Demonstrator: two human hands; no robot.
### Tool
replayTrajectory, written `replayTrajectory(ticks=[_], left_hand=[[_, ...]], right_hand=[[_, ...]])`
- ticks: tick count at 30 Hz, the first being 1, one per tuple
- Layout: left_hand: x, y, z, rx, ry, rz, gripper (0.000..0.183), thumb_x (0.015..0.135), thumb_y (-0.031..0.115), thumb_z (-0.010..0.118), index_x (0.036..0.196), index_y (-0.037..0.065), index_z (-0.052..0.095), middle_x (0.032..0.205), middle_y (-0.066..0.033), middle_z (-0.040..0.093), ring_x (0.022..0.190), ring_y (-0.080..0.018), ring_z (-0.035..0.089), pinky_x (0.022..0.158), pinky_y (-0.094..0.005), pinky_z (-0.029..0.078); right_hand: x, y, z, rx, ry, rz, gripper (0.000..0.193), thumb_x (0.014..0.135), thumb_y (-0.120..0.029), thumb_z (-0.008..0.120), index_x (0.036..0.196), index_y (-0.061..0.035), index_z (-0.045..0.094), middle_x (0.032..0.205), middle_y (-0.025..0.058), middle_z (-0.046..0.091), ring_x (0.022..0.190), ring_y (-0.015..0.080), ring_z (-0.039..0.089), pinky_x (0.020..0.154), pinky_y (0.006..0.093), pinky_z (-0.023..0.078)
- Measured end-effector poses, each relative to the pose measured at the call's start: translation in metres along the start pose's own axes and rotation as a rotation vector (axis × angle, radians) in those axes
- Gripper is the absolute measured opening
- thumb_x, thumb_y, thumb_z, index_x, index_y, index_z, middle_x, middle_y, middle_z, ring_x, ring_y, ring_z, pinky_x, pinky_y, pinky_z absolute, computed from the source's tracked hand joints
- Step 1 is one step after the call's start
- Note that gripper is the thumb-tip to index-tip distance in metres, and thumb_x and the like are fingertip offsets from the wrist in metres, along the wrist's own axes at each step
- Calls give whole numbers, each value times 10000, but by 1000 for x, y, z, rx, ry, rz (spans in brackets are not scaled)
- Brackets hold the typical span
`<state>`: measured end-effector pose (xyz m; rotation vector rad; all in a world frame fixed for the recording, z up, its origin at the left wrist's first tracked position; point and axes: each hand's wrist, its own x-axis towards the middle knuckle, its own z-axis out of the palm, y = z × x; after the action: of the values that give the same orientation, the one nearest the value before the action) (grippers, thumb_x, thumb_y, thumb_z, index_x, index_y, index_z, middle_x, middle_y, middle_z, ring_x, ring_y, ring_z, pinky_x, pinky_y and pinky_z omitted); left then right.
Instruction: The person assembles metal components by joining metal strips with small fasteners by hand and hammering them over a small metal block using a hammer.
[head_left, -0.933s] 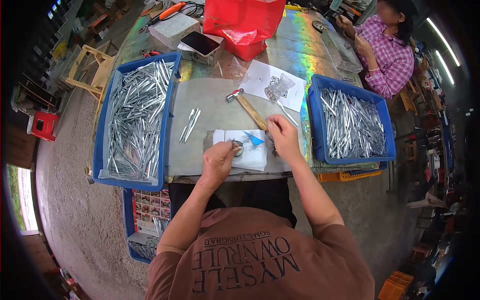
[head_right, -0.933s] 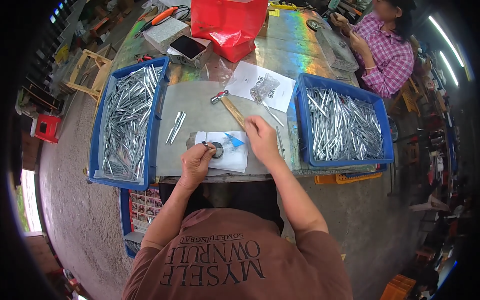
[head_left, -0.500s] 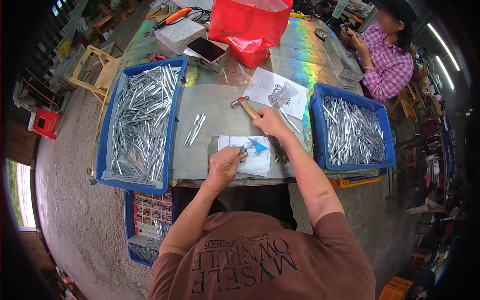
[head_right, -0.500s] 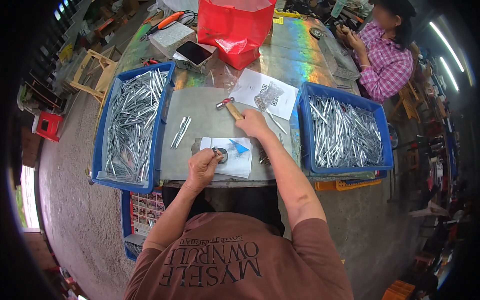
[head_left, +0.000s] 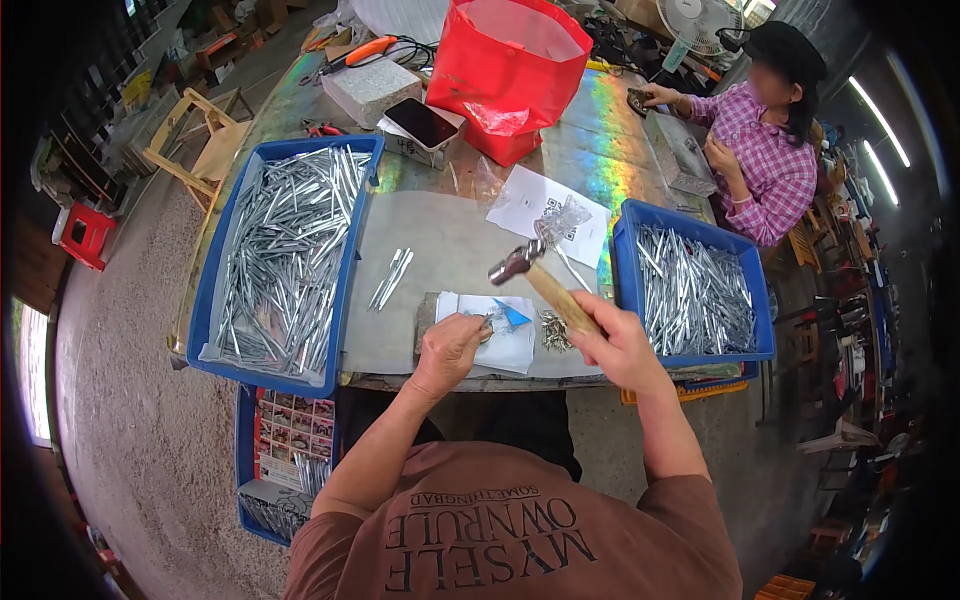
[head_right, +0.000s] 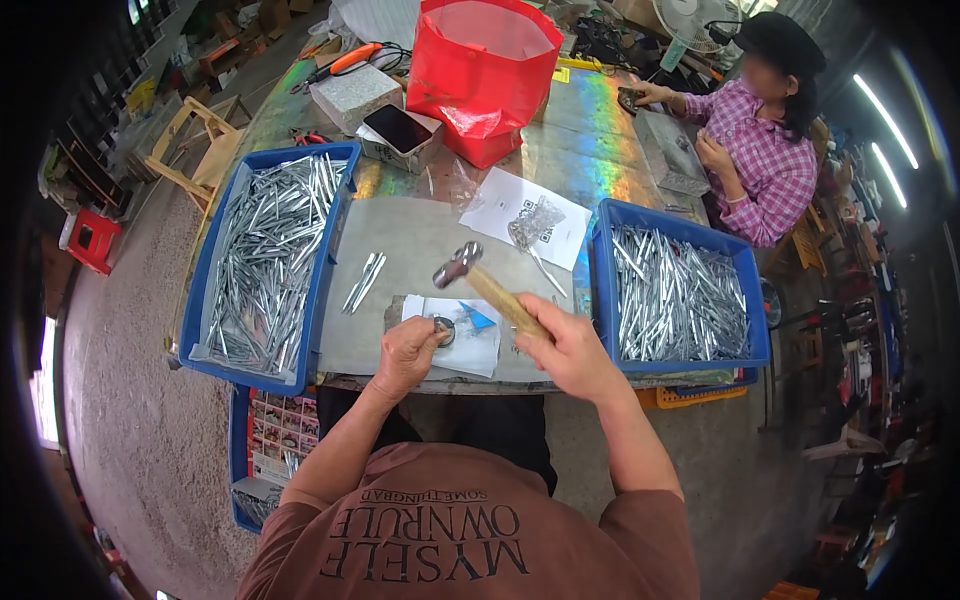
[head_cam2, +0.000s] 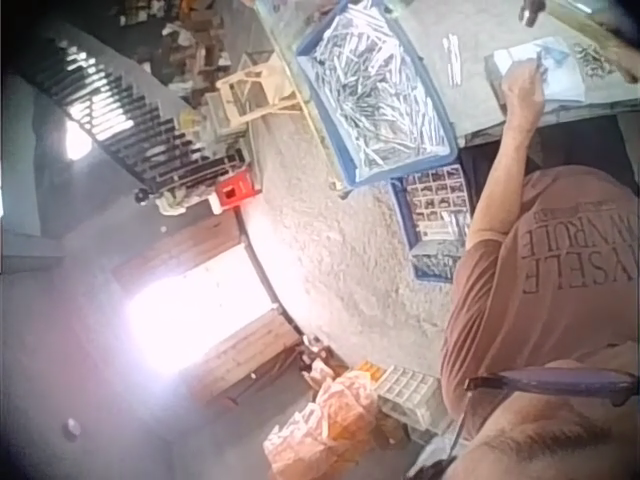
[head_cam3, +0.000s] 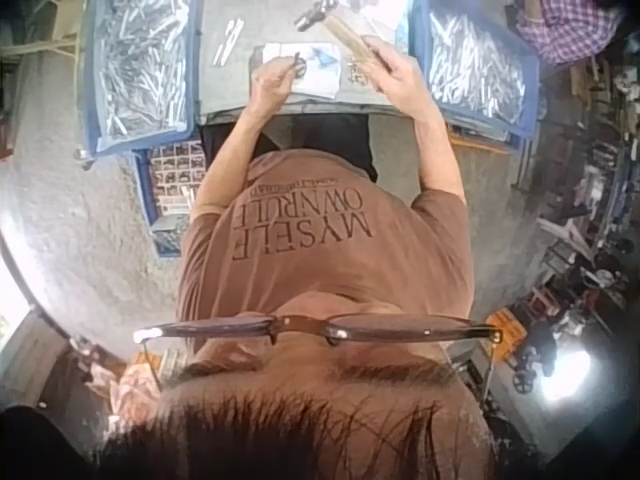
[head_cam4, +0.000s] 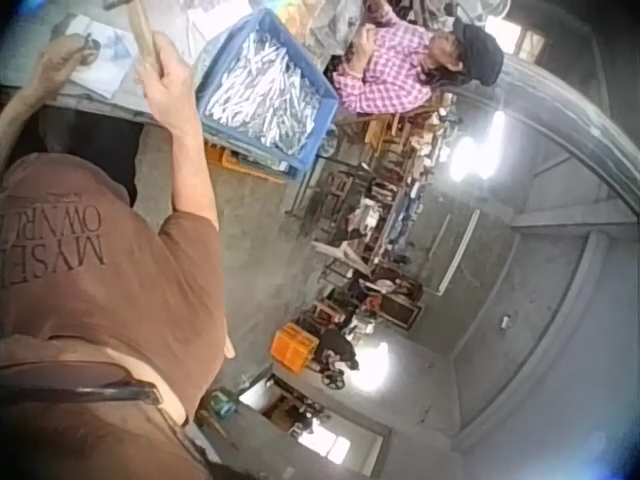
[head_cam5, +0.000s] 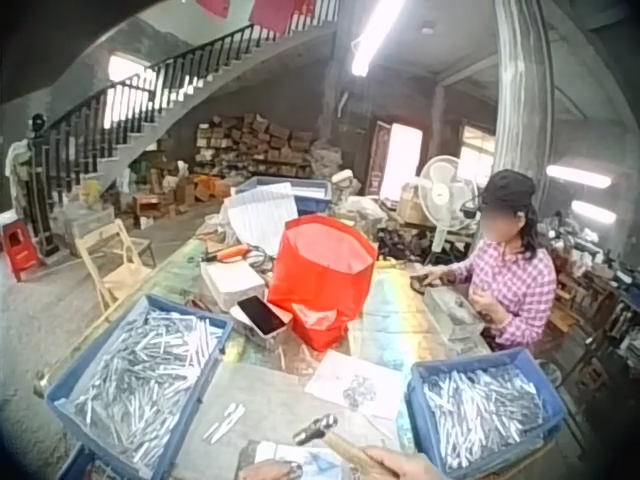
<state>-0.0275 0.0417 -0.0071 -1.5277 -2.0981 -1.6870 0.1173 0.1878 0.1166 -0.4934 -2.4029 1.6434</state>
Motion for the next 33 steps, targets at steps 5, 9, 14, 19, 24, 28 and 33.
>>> replayTrajectory(ticks=[5, 9, 14, 19, 24, 28, 33], left_hand=[[1, 2, 1, 2, 11, 21, 72, 677, 11, 565, 736, 15, 523, 601, -108, 496, 554, -264, 494, 490, -335, 390], [3, 5, 2, -7, 8, 16, 64, 681, 13, 561, 730, 19, 520, 592, -109, 490, 549, -266, 491, 488, -342, 388], [-3, -3, -1, -1, 37, 25, 63, 682, 19, 564, 718, 21, 512, 583, -114, 484, 546, -271, 491, 486, -342, 389], [0, 1, 2, -8, 51, 42, 67, 677, 13, 564, 712, 21, 507, 580, -116, 479, 543, -270, 488, 480, -338, 388], [-3, 4, 3, 3, 18, 12, 70, 673, 14, 580, 708, 10, 519, 593, -112, 502, 543, -256, 501, 487, -321, 392], [-3, -2, 0, 8, 35, 17, 72, 672, 8, 569, 713, 20, 511, 578, -112, 479, 535, -259, 488, 480, -329, 388], [0, 2, 2, -6, 30, 27, 83, 667, 2, 565, 712, 26, 499, 569, -110, 462, 534, -260, 480, 476, -333, 385]], right_hand=[[-17, -11, 3, -357, 67, -418, 409, 726, -45, 564, 1111, 13, 439, 766, 137, 559, 614, 201, 540, 562, 270, 428], [-23, -23, 0, -447, 64, -430, 402, 690, 7, 575, 1077, 26, 470, 822, 142, 566, 693, 169, 562, 617, 241, 430], [-27, -75, -8, -512, 139, -469, 409, 682, 14, 575, 1075, 50, 465, 813, 163, 571, 684, 231, 572, 597, 282, 444], [-39, -68, -7, -448, 319, -478, 449, 694, 23, 545, 1123, 65, 416, 766, 129, 577, 592, 151, 551, 526, 248, 418], [-27, -43, -3, -612, 44, -385, 436, 678, 9, 571, 1097, 26, 452, 678, 152, 543, 569, 256, 548, 513, 315, 428], [-33, -89, -11, -653, 134, -465, 422, 672, 20, 575, 1079, 38, 466, 738, 162, 567, 595, 245, 560, 535, 305, 441], [-40, -82, -8, -538, 323, -537, 409, 656, 27, 586, 1051, 55, 483, 901, 184, 568, 734, 248, 586, 654, 287, 456]])
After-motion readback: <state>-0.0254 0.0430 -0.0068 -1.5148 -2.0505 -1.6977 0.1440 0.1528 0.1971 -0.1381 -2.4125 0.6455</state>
